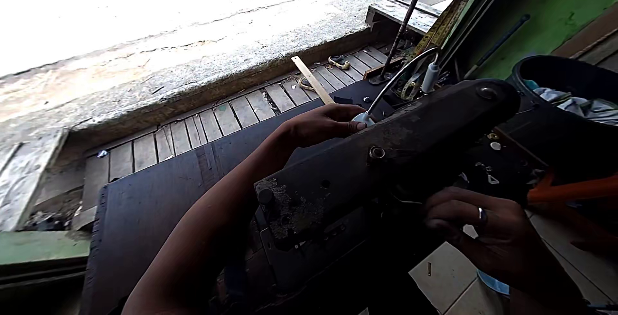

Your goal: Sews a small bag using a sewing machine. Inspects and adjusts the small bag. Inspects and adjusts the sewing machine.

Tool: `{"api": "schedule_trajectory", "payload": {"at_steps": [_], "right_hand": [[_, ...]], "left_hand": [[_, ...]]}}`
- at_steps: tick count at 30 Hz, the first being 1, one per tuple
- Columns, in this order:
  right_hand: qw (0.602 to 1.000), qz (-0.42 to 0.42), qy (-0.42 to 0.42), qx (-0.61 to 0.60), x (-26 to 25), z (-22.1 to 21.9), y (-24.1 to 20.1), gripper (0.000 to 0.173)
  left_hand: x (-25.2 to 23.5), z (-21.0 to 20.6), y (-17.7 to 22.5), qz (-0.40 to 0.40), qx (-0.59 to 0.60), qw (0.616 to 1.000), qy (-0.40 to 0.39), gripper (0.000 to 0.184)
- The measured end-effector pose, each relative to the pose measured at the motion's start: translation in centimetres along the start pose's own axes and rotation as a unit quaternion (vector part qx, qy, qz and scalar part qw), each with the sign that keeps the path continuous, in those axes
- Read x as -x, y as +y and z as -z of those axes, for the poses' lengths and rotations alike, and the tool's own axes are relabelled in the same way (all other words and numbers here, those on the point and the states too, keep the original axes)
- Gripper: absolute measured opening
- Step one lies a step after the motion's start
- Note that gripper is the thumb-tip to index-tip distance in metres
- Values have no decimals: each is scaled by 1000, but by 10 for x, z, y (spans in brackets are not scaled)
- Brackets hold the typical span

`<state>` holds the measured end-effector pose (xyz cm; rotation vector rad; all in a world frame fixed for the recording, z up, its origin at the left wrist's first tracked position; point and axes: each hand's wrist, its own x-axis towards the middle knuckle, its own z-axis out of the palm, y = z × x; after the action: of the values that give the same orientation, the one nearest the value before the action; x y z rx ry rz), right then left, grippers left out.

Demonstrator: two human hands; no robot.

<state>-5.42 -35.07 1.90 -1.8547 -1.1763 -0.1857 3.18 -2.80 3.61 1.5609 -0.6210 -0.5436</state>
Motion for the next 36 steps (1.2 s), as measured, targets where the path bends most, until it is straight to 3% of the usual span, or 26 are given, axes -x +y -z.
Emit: {"api": "schedule_trajectory", "payload": {"at_steps": [7, 15, 36], "right_hand": [[993, -36, 88, 72, -9, 48, 23, 24], [967, 0, 172, 191, -35, 34, 47, 27], [960, -73, 142, 228, -43, 33, 39, 29]], "left_hand": [[2, -2, 0, 2, -4, 1000, 6, 22], [0, -2, -5, 10, 29, 1000, 6, 24], [-2, 2, -4, 4, 8, 1000, -12, 24]]}}
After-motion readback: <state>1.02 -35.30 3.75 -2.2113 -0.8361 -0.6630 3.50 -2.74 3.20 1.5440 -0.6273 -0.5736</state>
